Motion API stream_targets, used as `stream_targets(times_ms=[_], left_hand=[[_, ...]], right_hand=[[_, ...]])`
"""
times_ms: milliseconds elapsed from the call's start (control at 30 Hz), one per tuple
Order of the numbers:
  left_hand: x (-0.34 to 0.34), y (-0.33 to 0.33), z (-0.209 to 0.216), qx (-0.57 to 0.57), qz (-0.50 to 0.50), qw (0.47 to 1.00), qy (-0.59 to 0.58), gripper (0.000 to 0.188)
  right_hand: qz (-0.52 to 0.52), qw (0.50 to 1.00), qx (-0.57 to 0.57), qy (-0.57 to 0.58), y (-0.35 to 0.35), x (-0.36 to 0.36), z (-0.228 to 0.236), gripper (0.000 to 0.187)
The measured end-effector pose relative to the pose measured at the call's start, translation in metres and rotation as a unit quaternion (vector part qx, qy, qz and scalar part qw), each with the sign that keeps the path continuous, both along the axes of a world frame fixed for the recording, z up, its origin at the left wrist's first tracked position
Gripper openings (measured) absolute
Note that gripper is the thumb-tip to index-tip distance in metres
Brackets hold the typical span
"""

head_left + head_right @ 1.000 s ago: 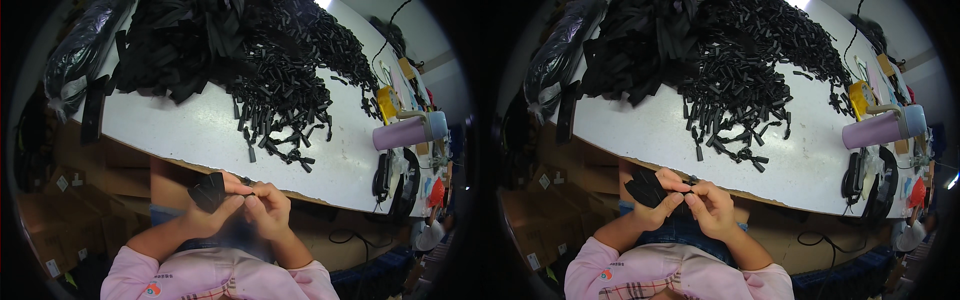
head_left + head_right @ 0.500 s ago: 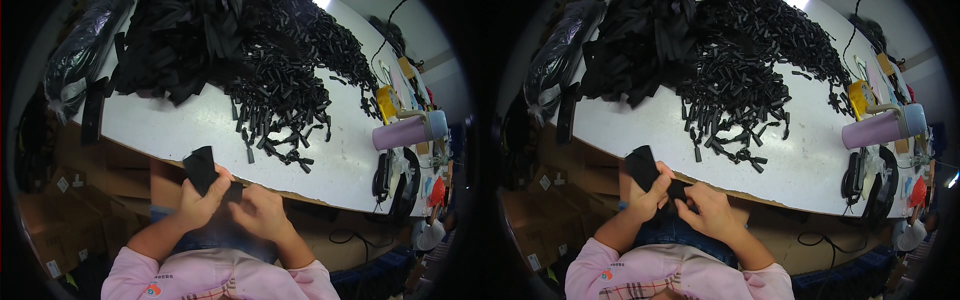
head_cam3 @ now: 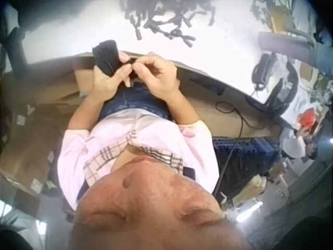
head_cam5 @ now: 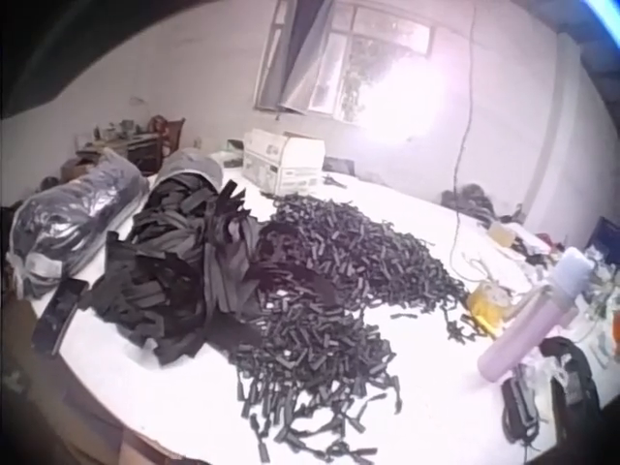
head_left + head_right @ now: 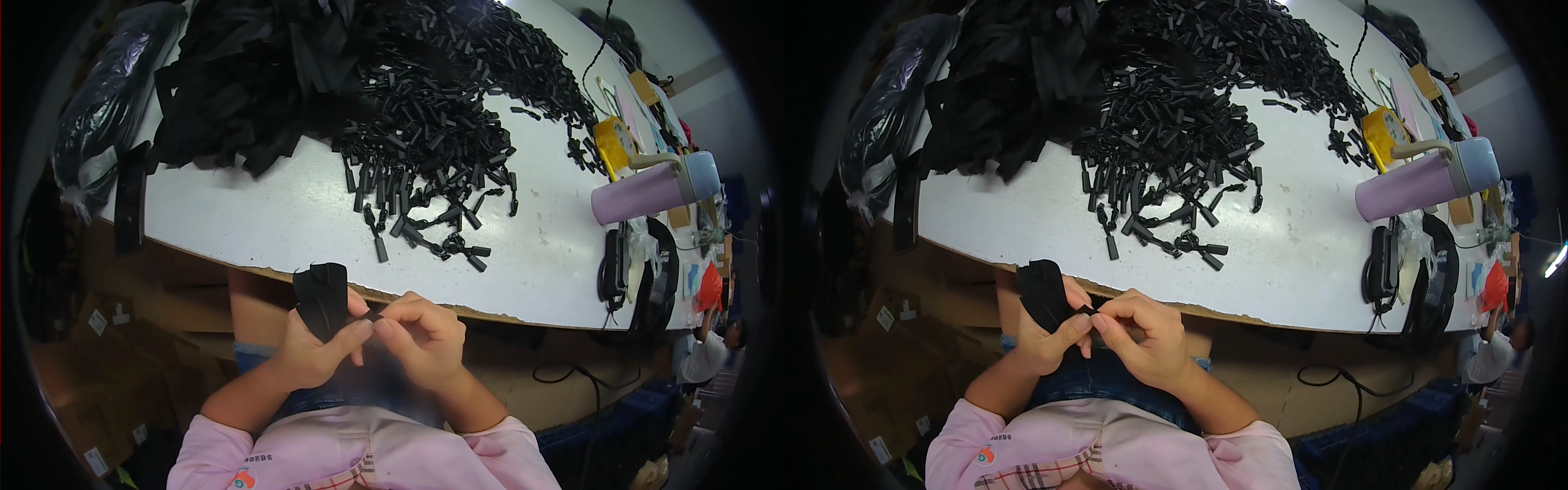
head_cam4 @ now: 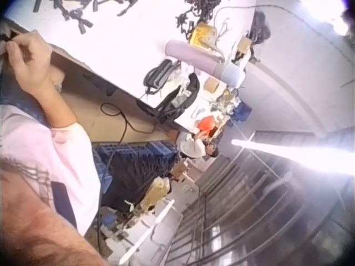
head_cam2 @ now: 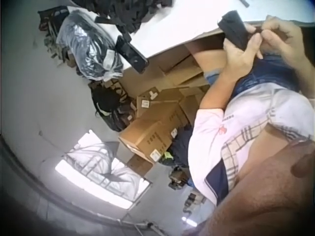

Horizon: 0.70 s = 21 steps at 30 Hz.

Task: The person is assembling small plastic components onto black fabric strips at a workstation.

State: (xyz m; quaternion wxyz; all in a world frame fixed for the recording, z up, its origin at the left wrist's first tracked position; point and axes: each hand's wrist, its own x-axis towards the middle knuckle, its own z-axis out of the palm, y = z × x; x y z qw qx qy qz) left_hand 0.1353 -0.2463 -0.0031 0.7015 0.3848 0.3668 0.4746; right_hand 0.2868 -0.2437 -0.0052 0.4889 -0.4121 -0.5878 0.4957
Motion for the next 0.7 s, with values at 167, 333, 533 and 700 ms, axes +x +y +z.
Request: stream_targets(times_ms=[167,333,533,700], left_hand=[[0.005,-0.001,-0.002,0.031,0.01,0.999,0.012,0.015],[0.006,0.002,-0.009,0.441,0.054,0.862,0.242,0.021],[0.006,-0.003,-0.009,-0.048,-0.004,0.998,-0.034,0.017],[0.005,0.002,-0.008,-0.091,-0.024,0.995,-0.029,0.02]], right_hand=[[-0.02,0.997,0.07,0.021,0.0,-0.001,-0.007,0.003],[0.089,0.898,-0.239,0.358,-0.007,0.002,-0.017,0.002],[-0.152,0.952,0.165,-0.206,0.007,0.008,-0.001,0.008],[-0.256,0.828,0.204,-0.455,0.035,0.026,-0.004,0.015]])
